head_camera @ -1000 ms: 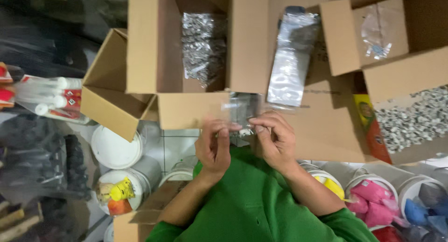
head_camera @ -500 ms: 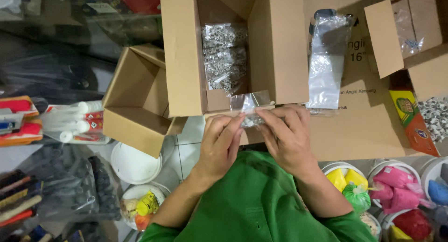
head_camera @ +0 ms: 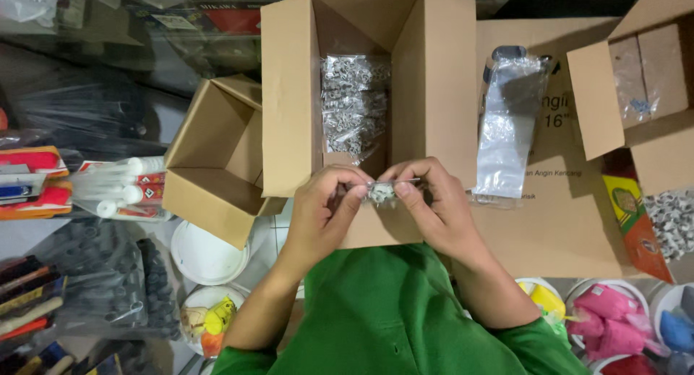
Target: The person picks up small metal hardware pieces by hand from a large cardboard box and places them into smaller plastic bags.
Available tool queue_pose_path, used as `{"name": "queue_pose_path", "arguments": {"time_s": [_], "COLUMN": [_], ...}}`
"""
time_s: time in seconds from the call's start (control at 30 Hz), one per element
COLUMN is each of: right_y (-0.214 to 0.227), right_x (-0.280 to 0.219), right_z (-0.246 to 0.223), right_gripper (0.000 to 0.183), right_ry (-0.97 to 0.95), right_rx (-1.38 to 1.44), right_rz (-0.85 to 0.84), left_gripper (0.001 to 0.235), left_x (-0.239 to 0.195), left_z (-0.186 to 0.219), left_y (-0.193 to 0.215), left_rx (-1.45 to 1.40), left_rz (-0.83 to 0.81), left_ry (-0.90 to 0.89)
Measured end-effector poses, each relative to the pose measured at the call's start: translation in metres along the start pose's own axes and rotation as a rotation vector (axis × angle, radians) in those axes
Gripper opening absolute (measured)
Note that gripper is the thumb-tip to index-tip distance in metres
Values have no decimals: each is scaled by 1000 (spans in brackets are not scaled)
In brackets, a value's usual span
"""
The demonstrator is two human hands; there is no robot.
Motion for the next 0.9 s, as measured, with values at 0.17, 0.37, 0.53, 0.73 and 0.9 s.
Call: {"name": "queue_pose_path", "arguments": {"time_s": [0.17,0.37,0.53,0.73,0.9], "right_y": [2,4,16,50,119], "right_x": [4,-3,-19,-60,-98], "right_z": [22,22,29,54,43], "right_gripper": [14,29,24,34,35], "right_ry": [-24,-13,30,-44,110], "right_rx": [-12,21,104,330,250], "right_rz": [67,166,216,289,308], "left_gripper": [10,9,27,27,27], "left_x": [4,22,27,13,-6], "left_z": [-23,-5,-7,12,-6], "left_y": [-1,-3,-25,-75,-155], "left_rx": [-88,-7,-74,-33,-397], "left_rz": [36,-10,-212,-244,-181], "left_ry": [83,-95,19,-38,255]}}
Point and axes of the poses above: each hand's wrist, its own x-axis towards the middle knuckle, its own y-axis out of the back of the hand, z = x × y, the point moved 8 cm from there along x, towards the middle knuckle
